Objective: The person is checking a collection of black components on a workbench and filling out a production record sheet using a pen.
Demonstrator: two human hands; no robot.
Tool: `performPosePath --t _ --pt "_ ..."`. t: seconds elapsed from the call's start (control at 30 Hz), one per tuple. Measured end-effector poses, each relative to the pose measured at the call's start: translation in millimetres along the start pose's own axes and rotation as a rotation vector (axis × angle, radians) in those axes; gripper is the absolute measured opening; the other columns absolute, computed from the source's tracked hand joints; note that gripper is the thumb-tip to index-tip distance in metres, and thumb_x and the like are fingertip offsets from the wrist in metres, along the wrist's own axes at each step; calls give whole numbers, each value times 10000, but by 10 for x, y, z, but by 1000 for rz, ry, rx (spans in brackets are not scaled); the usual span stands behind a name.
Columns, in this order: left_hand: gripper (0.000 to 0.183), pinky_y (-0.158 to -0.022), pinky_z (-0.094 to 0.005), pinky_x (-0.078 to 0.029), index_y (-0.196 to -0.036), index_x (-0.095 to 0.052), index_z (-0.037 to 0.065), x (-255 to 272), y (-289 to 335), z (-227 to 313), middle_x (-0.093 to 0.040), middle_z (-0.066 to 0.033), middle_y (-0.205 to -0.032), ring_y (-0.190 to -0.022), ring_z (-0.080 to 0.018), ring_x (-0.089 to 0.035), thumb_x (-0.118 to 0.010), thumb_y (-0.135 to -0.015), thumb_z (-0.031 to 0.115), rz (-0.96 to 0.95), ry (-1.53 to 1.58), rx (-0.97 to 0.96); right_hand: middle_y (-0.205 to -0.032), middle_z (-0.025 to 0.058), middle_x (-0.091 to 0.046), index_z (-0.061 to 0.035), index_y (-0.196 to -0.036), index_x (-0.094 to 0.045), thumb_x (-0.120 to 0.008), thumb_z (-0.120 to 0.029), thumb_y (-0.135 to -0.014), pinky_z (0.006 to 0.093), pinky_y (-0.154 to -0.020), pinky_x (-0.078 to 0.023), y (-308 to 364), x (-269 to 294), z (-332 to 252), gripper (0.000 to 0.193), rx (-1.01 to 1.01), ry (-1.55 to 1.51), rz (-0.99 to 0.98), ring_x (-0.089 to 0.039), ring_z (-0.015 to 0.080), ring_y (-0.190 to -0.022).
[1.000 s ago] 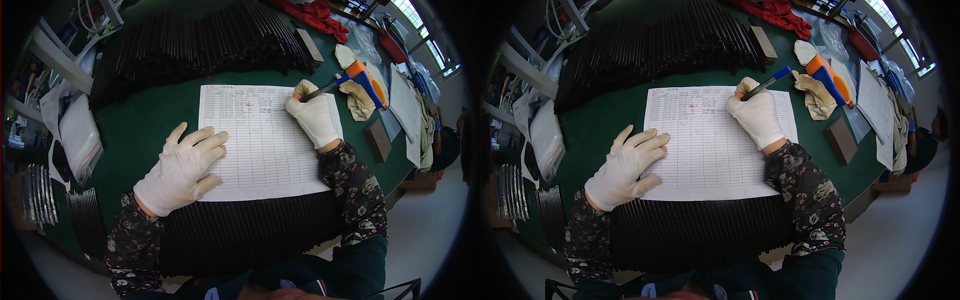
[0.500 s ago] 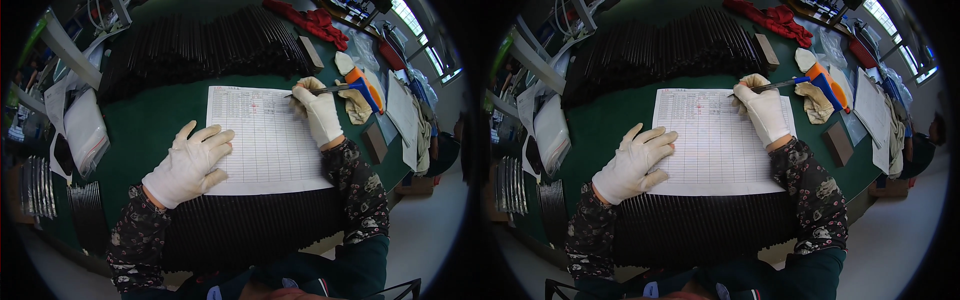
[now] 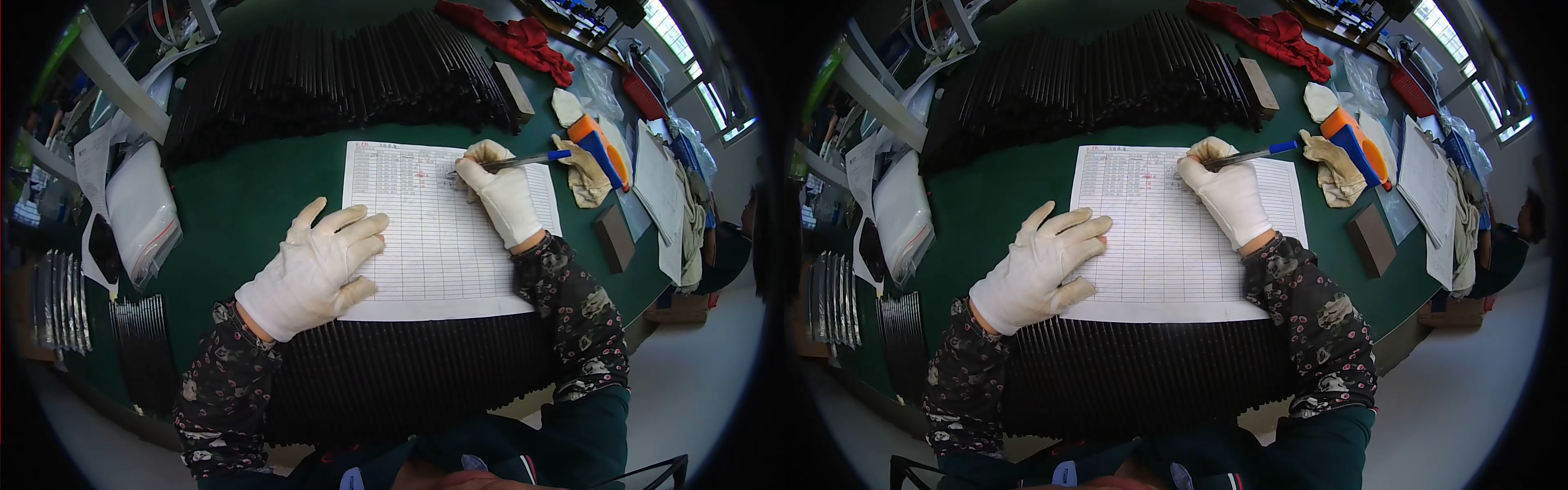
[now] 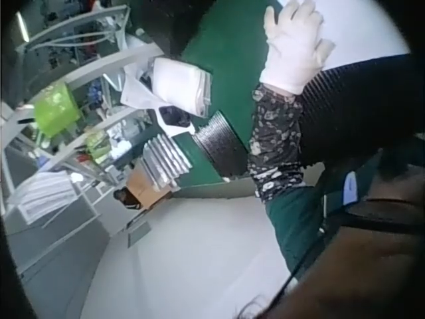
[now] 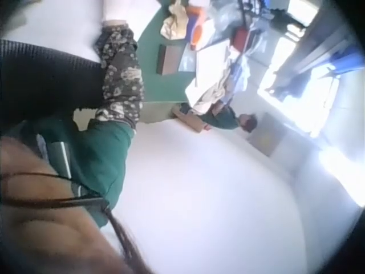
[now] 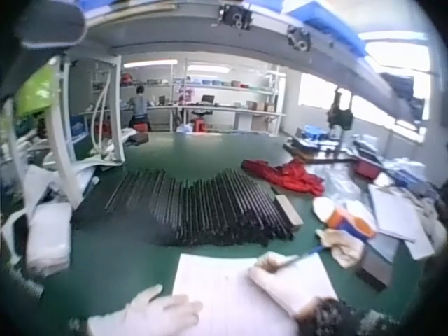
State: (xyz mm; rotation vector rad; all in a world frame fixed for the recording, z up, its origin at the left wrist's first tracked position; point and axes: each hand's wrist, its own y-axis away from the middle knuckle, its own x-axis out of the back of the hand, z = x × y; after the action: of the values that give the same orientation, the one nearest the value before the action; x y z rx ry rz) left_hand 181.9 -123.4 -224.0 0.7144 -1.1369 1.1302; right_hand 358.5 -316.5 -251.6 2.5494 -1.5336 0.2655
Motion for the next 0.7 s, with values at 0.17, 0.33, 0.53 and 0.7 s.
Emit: performPosePath --t 0.17,0.33,0.53,0.7 --pt "364 -1074 -545 -262 -1091 -587 52 -29 10 -16 -517 -75 -1290 -1255 -251 -438 -653 -792 249 26 0 -13 -674 15 -555 -15 -779 -571 -645 -134 -803 234 -632 -443 -1 -18 23 143 64 115 49 -503 83 -650" --pt "371 -1075 -539 -262 -1099 -591 52 -3 -5 -6 -522 -77 -1290 -1256 -252 -437 -656 -795 255 -11 -12 3 -650 31 -537 -11 -747 -554 -657 -123 -788 242 -613 -435 -18 -12 74 158 135 172 39 -475 93 -624" --pt "380 -1075 -534 -264 -1102 -589 52 -7 7 -12 -525 -80 -1288 -1253 -255 -440 -664 -788 253 17 7 -8 -637 36 -537 -10 -739 -552 -660 -117 -782 251 -598 -438 -18 -23 77 159 172 212 47 -473 102 -605" --pt "375 -1074 -532 -267 -1096 -590 53 4 5 -8 -529 -80 -1283 -1249 -256 -446 -665 -788 253 11 0 -3 -636 47 -547 -9 -746 -557 -660 -118 -782 257 -603 -445 -27 -31 96 154 178 233 47 -484 115 -599"
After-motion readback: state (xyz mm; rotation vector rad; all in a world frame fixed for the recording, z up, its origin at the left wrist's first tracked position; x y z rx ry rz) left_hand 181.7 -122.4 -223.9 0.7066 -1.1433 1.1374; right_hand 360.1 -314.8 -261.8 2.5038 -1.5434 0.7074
